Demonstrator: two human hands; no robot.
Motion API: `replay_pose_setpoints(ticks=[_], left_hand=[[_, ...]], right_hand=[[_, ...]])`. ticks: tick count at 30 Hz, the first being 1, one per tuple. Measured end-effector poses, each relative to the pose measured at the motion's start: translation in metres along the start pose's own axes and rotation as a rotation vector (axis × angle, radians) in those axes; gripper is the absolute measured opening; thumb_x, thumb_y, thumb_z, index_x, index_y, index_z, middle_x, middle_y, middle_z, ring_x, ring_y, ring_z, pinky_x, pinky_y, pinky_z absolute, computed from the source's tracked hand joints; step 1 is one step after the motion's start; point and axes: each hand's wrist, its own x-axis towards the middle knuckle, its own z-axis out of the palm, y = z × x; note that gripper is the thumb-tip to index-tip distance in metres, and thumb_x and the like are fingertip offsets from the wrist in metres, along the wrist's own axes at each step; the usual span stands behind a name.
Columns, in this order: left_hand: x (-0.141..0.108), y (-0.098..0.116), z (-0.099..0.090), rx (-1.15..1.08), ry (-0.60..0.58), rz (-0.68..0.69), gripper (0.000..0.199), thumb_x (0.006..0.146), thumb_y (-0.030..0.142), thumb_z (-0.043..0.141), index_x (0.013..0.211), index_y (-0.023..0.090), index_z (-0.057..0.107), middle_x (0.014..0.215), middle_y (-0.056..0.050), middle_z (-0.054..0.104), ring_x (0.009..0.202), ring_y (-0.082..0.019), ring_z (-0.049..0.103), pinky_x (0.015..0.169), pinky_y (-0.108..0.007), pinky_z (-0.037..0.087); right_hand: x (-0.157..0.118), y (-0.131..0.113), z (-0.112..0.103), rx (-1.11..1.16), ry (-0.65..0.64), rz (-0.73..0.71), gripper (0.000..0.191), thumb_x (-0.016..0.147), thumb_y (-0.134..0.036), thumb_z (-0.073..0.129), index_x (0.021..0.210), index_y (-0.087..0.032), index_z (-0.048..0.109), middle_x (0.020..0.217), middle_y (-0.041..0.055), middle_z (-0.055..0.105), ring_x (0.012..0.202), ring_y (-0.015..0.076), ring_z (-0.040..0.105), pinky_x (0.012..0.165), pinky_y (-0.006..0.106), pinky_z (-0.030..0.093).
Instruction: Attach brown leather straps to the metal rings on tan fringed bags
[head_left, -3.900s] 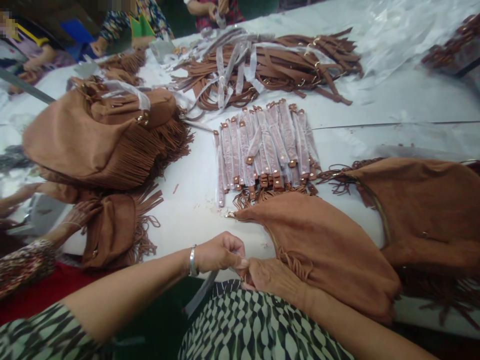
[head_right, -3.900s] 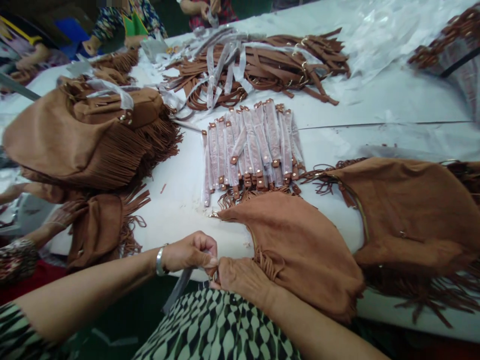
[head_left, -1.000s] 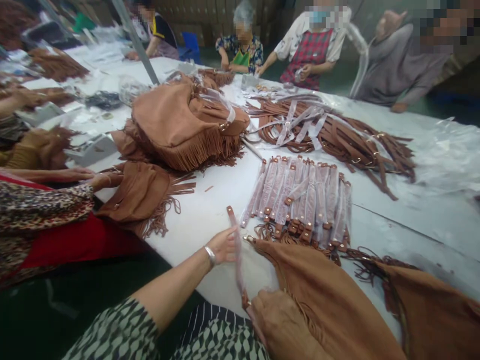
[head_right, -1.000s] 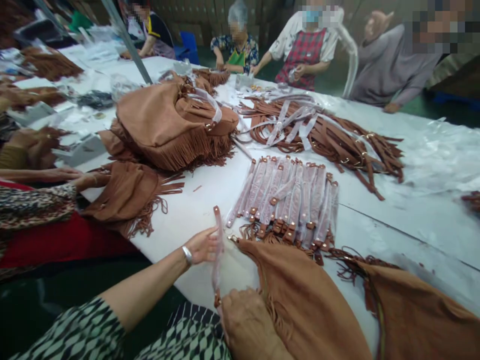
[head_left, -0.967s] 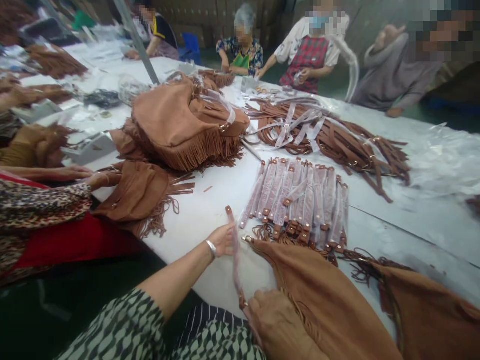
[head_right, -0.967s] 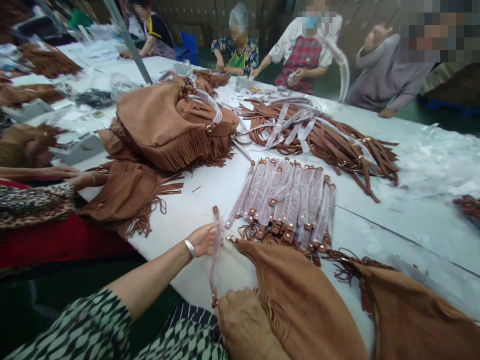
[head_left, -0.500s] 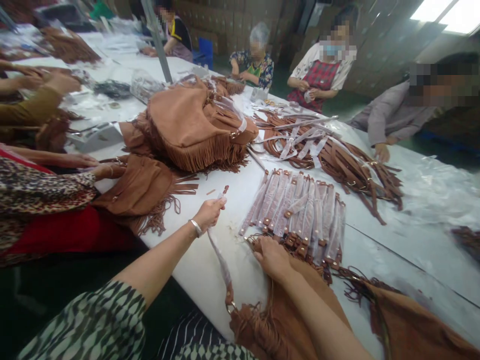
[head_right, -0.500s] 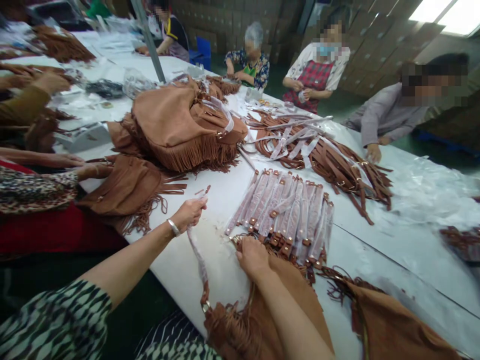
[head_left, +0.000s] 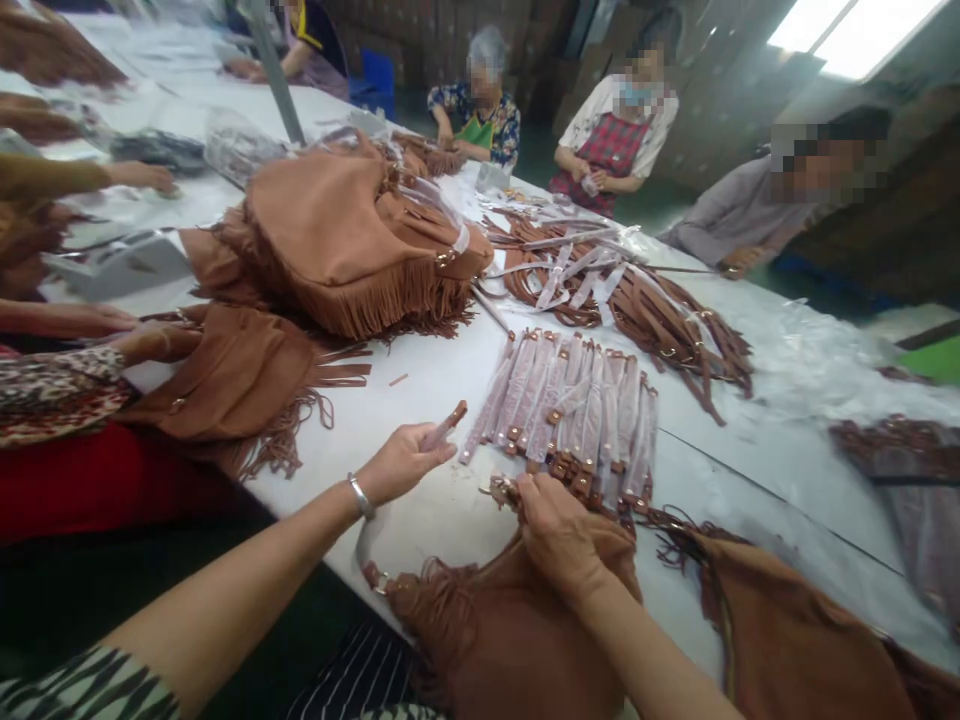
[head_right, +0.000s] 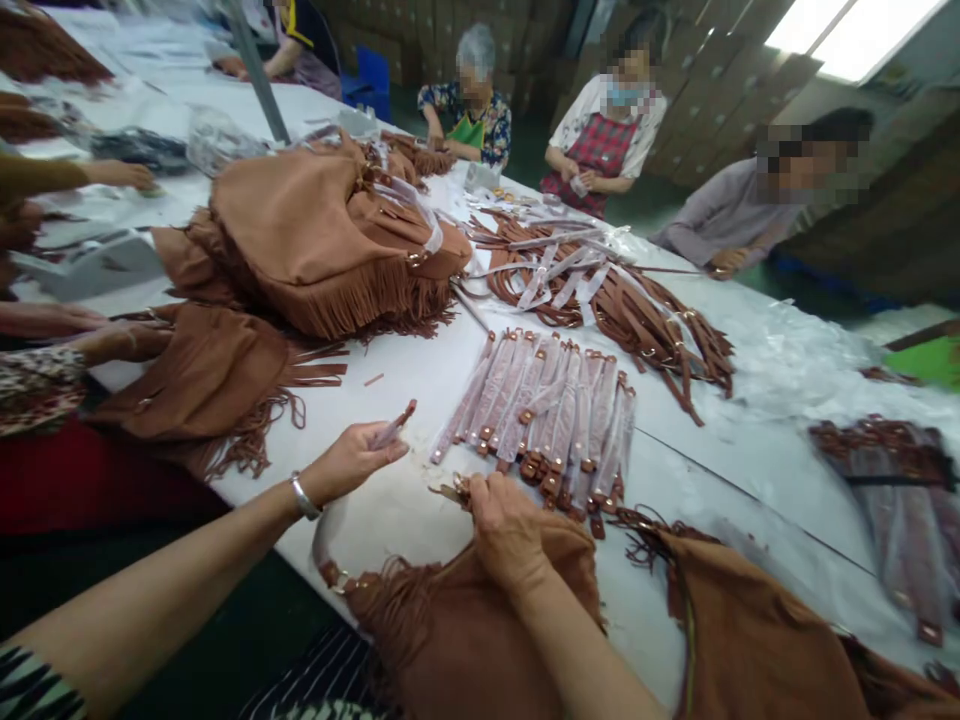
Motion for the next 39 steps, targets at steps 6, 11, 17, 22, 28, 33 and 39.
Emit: replay_pose_setpoints(ticks=[6,11,17,22,28,33,39], left_hand=[[-0.026,0.031,0.063,-0.488,-0.341,-0.222,0.043,0.068,0.055,0.060,0.064,0.014,0.047,0.049,0.007,0.036,0.042,-0.005,0.025,0.041,-0.019,0.016],[-0.045,0.046,0.063,-0.518,-0.532,-0.273,0.040,0.069,0.048,0.064,0.061,0.015,0.042,0.047,0.008,0.032,0.041,-0.004,0.023,0.041,-0.020,0.012],[-0.057,0.050,0.067,-0.469,-0.704,-0.229,0.041,0.070,0.051,0.062,0.062,0.015,0.044,0.050,0.007,0.035,0.042,-0.004,0.027,0.042,-0.020,0.016],[-0.066,0.051,0.068,-0.524,-0.684,-0.239,0.040,0.071,0.048,0.062,0.061,0.015,0.042,0.049,0.008,0.029,0.042,-0.004,0.022,0.042,-0.021,0.012],[-0.073,0.053,0.061,-0.626,-0.618,-0.243,0.033,0.072,0.040,0.065,0.062,0.013,0.047,0.047,0.008,0.033,0.042,-0.004,0.026,0.042,-0.020,0.015],[-0.080,0.051,0.043,-0.653,-0.400,-0.220,0.028,0.077,0.038,0.059,0.067,0.014,0.048,0.045,0.009,0.030,0.039,-0.004,0.021,0.039,-0.020,0.012],[-0.096,0.053,0.027,-0.365,-0.289,-0.148,0.033,0.077,0.043,0.058,0.071,0.011,0.054,0.047,0.006,0.038,0.042,-0.004,0.031,0.041,-0.018,0.020]], right_hand=[[-0.040,-0.036,-0.025,-0.044,0.220,0.021,0.028,0.088,-0.013,0.038,0.113,-0.014,0.051,0.094,0.0085,0.061,0.080,0.0216,0.047,0.071,0.035,0.032],[-0.063,-0.045,-0.060,-0.015,0.214,0.147,0.024,0.084,-0.013,0.043,0.104,-0.018,0.055,0.089,0.0075,0.060,0.078,0.0229,0.045,0.068,0.036,0.030],[-0.077,-0.034,-0.087,0.391,-0.042,0.188,0.014,0.070,-0.022,0.058,0.082,-0.018,0.050,0.079,0.0035,0.053,0.075,0.0183,0.045,0.067,0.029,0.035],[-0.085,-0.029,-0.093,0.587,-0.152,0.021,0.027,0.080,-0.040,0.055,0.098,-0.019,0.053,0.090,0.0034,0.056,0.082,0.0178,0.048,0.074,0.030,0.038],[-0.085,-0.040,-0.087,0.569,-0.043,-0.022,0.024,0.083,-0.037,0.052,0.098,-0.018,0.054,0.085,0.0047,0.052,0.081,0.0192,0.045,0.073,0.033,0.038],[-0.083,-0.051,-0.080,0.455,0.071,-0.019,0.026,0.080,-0.031,0.056,0.101,-0.017,0.054,0.084,0.0057,0.050,0.080,0.0207,0.044,0.071,0.034,0.037],[-0.078,-0.053,-0.076,0.417,0.098,-0.013,0.028,0.077,-0.031,0.059,0.100,-0.017,0.054,0.088,0.0071,0.054,0.083,0.0227,0.044,0.073,0.035,0.037]])
